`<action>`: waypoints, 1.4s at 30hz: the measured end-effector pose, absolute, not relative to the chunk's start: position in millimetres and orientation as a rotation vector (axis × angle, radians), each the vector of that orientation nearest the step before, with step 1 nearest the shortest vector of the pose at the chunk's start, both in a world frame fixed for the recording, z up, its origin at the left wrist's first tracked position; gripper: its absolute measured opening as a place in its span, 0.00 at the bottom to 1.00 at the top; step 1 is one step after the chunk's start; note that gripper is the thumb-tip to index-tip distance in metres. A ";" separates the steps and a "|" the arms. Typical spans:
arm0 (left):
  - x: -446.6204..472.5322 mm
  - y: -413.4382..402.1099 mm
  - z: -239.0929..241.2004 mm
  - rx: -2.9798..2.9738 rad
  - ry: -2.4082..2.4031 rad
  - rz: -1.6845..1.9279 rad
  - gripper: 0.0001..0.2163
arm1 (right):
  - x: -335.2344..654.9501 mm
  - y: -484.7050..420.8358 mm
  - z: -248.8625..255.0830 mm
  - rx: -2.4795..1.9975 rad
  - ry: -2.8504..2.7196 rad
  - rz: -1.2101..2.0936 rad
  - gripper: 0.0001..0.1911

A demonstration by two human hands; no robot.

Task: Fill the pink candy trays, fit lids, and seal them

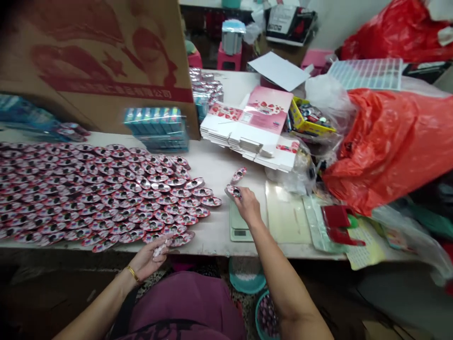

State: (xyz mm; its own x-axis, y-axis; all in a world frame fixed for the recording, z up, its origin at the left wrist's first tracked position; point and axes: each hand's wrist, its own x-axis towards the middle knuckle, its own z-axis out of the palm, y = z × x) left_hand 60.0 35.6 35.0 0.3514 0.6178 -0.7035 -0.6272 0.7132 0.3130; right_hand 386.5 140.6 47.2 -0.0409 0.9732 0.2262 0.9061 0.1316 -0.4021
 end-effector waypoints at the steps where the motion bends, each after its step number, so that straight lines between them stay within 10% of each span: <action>1: 55.1 33.8 35.3 -0.025 0.913 0.843 0.13 | 371.7 161.3 49.0 -1.774 -2.008 0.180 0.19; 8: 41.5 21.1 34.8 -0.123 0.991 0.953 0.16 | 285.7 258.7 46.2 -1.655 -2.303 0.310 0.20; 18: 59.8 28.7 44.0 -0.087 0.946 0.945 0.11 | 418.8 251.3 52.2 -1.840 -2.565 0.029 0.21; 42: 140.7 22.8 25.2 -0.125 0.740 0.524 0.06 | 271.6 -7.1 60.3 -1.473 -2.581 0.374 0.06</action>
